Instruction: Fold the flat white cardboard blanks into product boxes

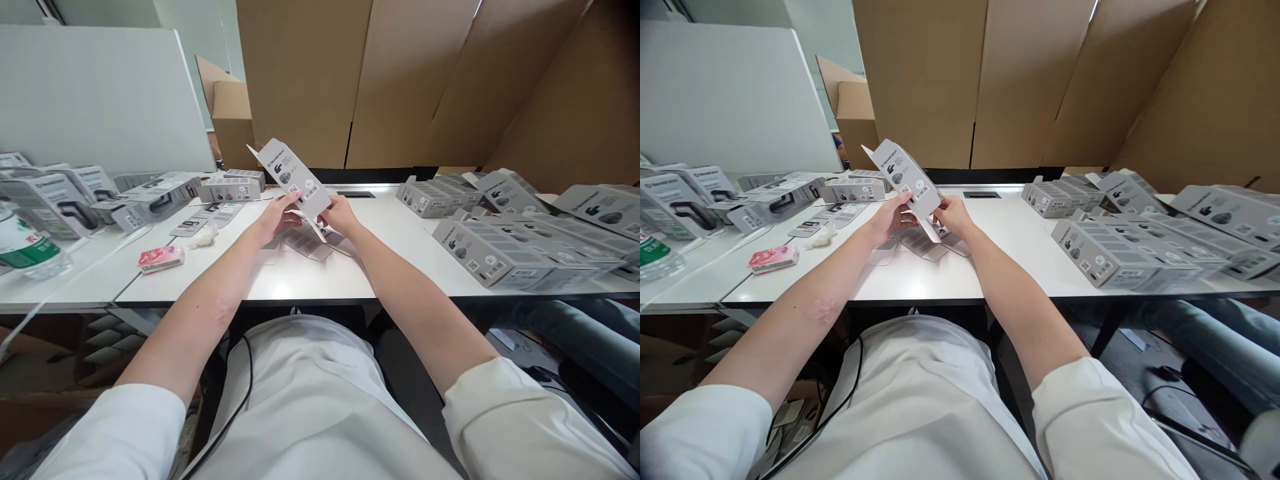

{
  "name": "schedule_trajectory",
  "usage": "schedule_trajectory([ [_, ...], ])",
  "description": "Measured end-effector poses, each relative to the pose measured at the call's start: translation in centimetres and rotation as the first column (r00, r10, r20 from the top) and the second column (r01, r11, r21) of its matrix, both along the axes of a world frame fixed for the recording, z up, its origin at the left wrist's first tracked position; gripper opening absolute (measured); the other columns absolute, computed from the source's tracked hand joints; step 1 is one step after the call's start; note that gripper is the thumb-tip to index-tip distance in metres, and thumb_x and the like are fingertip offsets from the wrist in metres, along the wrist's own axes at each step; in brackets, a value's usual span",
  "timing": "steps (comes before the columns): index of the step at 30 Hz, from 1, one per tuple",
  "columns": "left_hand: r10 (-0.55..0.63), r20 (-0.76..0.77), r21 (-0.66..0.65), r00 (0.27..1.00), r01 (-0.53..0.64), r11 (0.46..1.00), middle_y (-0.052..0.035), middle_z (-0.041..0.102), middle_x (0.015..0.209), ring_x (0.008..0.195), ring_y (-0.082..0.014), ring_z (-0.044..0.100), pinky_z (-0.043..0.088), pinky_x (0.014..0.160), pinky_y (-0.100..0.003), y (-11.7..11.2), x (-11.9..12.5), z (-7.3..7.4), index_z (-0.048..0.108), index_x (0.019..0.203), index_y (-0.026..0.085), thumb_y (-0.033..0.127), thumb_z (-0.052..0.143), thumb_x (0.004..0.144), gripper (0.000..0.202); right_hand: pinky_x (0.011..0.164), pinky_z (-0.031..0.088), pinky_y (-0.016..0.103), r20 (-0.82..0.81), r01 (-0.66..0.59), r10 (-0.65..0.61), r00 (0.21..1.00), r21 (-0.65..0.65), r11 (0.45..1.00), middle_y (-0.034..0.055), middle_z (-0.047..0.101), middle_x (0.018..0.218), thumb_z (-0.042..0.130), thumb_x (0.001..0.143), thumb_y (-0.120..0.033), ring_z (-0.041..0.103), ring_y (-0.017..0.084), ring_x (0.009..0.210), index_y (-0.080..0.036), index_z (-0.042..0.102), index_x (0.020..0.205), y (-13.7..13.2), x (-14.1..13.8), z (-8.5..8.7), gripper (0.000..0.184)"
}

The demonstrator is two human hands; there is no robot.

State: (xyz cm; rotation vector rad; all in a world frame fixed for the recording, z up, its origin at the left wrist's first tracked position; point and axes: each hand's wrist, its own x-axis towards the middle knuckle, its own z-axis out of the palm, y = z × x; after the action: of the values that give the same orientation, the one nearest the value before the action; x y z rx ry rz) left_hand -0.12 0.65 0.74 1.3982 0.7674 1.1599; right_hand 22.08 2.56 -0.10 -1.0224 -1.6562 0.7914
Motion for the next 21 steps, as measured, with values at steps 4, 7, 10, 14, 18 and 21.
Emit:
schedule_trajectory([
  [4, -0.005, -0.014, -0.004, 1.000, 0.005, 1.000, -0.0082, 0.084, 0.111, 0.081, -0.0201, 0.073, 0.067, 0.085, -0.038, 0.34, -0.06, -0.15, 0.081, 0.113, 0.023, 0.085, 0.102, 0.079, 0.073, 0.054, 0.048, 0.026, -0.022, 0.008, -0.007, 1.000, 0.015, 1.000, 0.0001, 0.067, 0.061, 0.090, 0.084, -0.029, 0.058, 0.014, 0.057, -0.021, 0.070, 0.069, 0.09, -0.04, -0.02, 0.026],
  [7, -0.022, -0.029, 0.023, 0.999, 0.023, 0.999, -0.0070, 0.085, 0.116, 0.081, -0.0190, 0.074, 0.066, 0.085, -0.039, 0.18, -0.13, -0.25, 0.082, 0.123, 0.024, 0.075, 0.109, 0.077, 0.074, 0.055, 0.047, 0.025, -0.050, 0.014, -0.013, 0.999, 0.011, 1.000, -0.0012, 0.067, 0.064, 0.087, 0.079, -0.027, 0.058, 0.013, 0.060, -0.021, 0.069, 0.068, 0.11, 0.18, 0.05, 0.021],
  [10, -0.011, -0.035, 0.042, 0.999, 0.012, 0.999, -0.0090, 0.087, 0.122, 0.089, -0.0219, 0.079, 0.067, 0.089, -0.041, 0.08, -0.11, -0.42, 0.082, 0.128, 0.024, 0.074, 0.111, 0.076, 0.077, 0.054, 0.046, 0.025, -0.069, 0.008, -0.008, 0.998, 0.003, 1.000, -0.0013, 0.068, 0.067, 0.087, 0.077, -0.029, 0.057, 0.012, 0.060, -0.021, 0.070, 0.068, 0.14, 0.25, 0.07, 0.020],
  [14, 0.040, -0.036, 0.055, 0.999, -0.038, 0.998, -0.0145, 0.090, 0.130, 0.114, -0.0326, 0.085, 0.069, 0.096, -0.046, 0.37, 0.11, -0.71, 0.083, 0.128, 0.024, 0.088, 0.106, 0.075, 0.086, 0.052, 0.044, 0.026, -0.059, -0.014, 0.014, 0.998, -0.003, 1.000, 0.0000, 0.070, 0.068, 0.092, 0.080, -0.038, 0.054, 0.012, 0.058, -0.021, 0.073, 0.072, 0.40, -0.03, -0.12, 0.027],
  [18, 0.127, 0.024, 0.061, 0.992, -0.128, 0.990, -0.0146, 0.090, 0.139, 0.124, -0.0347, 0.086, 0.070, 0.097, -0.045, 0.64, 0.22, -0.58, 0.080, 0.128, 0.025, 0.088, 0.106, 0.076, 0.085, 0.056, 0.047, 0.028, -0.050, 0.007, -0.006, 0.999, 0.006, 1.000, 0.0014, 0.071, 0.070, 0.098, 0.085, -0.050, 0.057, 0.014, 0.062, -0.021, 0.073, 0.074, 0.37, -0.17, -0.23, 0.039],
  [21, 0.195, 0.078, 0.037, 0.978, -0.198, 0.980, -0.0131, 0.090, 0.137, 0.122, -0.0328, 0.087, 0.071, 0.098, -0.044, 0.78, 0.06, -0.25, 0.077, 0.128, 0.027, 0.085, 0.106, 0.079, 0.082, 0.059, 0.045, 0.028, -0.037, 0.012, -0.012, 0.999, 0.013, 1.000, 0.0014, 0.071, 0.076, 0.100, 0.088, -0.069, 0.058, 0.015, 0.068, -0.022, 0.073, 0.078, -0.08, -0.05, -0.12, 0.055],
])
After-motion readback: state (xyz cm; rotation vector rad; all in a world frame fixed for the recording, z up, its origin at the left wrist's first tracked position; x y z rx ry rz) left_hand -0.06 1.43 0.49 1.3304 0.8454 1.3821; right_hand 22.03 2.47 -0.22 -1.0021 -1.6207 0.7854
